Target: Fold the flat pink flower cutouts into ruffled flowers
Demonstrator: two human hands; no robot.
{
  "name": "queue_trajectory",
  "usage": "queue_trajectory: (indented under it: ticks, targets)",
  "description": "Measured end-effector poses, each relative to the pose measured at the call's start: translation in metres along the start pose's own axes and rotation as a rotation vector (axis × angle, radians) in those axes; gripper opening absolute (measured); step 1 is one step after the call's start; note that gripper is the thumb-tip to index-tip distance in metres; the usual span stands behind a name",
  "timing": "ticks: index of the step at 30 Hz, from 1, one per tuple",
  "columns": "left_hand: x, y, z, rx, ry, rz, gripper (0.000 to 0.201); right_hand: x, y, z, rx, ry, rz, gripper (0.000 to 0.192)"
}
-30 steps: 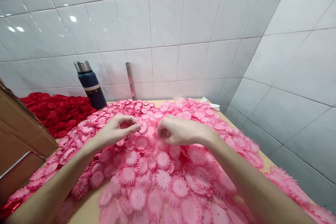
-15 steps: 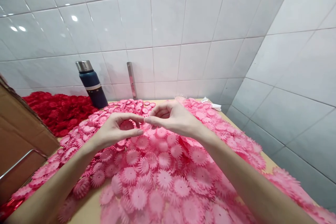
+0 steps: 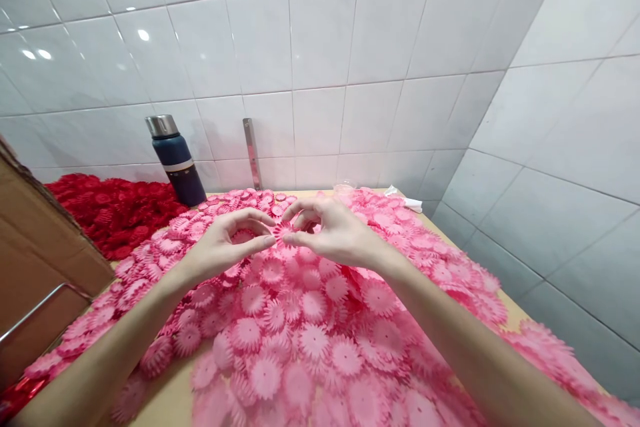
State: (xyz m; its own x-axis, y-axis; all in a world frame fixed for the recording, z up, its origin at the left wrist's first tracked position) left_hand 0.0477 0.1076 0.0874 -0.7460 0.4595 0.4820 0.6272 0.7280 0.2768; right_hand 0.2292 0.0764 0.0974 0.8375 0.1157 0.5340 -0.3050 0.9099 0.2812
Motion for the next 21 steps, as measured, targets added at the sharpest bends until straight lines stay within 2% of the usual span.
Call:
queue_trajectory:
  ticks: [8,12,17,21]
  targets:
    - [-0.003,0.001,0.004,-0.030,-0.076,-0.047,0.022,-0.005,0.000,0.007,0.026,-0.015,-0.015,0.020]
    - [-0.003,0.000,0.001,-0.020,-0.079,-0.024,0.022,-0.007,0.000,0.007,0.059,0.027,0.014,0.023]
    - [0.000,-0.002,0.008,0.053,0.113,0.112,0.030,-0.005,-0.002,0.005,0.059,-0.127,-0.026,0.016]
    - [-0.001,-0.004,0.021,0.121,0.239,0.146,0.033,-0.003,-0.001,0.005,0.098,-0.218,-0.044,0.014]
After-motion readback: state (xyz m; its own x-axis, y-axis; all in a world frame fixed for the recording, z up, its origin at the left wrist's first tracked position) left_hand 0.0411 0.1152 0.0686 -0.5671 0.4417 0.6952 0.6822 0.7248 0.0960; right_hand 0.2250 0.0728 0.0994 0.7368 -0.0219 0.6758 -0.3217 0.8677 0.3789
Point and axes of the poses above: each hand's wrist, its own y-axis towards the middle knuckle, its own x-axis out of the back of the hand, z = x × y, the point moved 3 cm from there along y, towards the middle knuckle, and after that the axes turned 3 degrees about y, right-handed, at the moved point
